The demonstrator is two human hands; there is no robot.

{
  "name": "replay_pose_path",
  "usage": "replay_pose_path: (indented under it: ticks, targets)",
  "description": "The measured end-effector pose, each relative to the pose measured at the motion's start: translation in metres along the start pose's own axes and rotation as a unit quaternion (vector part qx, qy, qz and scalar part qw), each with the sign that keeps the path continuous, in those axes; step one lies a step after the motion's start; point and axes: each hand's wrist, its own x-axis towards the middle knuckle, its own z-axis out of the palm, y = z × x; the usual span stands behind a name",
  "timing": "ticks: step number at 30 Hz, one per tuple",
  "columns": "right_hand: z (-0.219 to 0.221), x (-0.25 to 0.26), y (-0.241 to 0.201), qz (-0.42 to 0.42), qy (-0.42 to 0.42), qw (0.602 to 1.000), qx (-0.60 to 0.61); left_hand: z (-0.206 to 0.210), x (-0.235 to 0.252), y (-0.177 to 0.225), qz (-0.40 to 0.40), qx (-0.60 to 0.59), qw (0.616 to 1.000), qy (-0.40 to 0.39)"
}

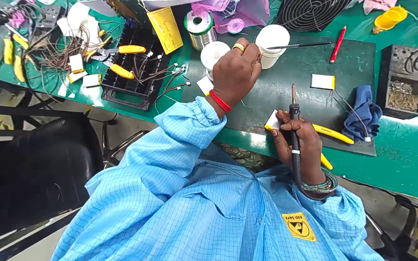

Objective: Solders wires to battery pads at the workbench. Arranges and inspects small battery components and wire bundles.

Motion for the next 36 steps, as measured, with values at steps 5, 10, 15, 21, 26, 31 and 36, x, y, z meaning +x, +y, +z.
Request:
replay_pose_path:
  ticks: [5,10,15,21,26,31,36]
  targets:
    - [0.001,0.0,0.001,-0.004,0.001,1.0,-0.001,0.002,-0.002,-0.001,0.015,0.002,1.0,-0.003]
    - [0.0,0.0,0.0,-0.003,-0.003,1.0,-0.004,0.006,-0.007,-0.002,0.048,0.005,0.999,0.015]
    - [0.0,0.0,0.0,-0.006,-0.002,1.0,-0.005,0.007,-0.005,-0.003,0.06,0.015,0.998,0.018]
    - [0.0,0.0,0.0,-0.007,-0.004,1.0,-0.005,0.006,-0.003,-0.005,0.06,0.04,0.997,0.022]
    - [0.0,-0.001,0.0,-0.001,-0.006,1.0,-0.006,0.005,-0.003,-0.012,0.063,0.07,0.995,0.032]
    - [-0.002,-0.001,0.001,0.001,-0.009,1.0,-0.01,-0.017,-0.01,-0.008,0.053,-0.014,0.998,0.013]
    - [-0.006,0.005,-0.005,-0.024,-0.063,0.994,-0.082,-0.057,-0.05,0.003,-0.008,-0.25,0.96,-0.128]
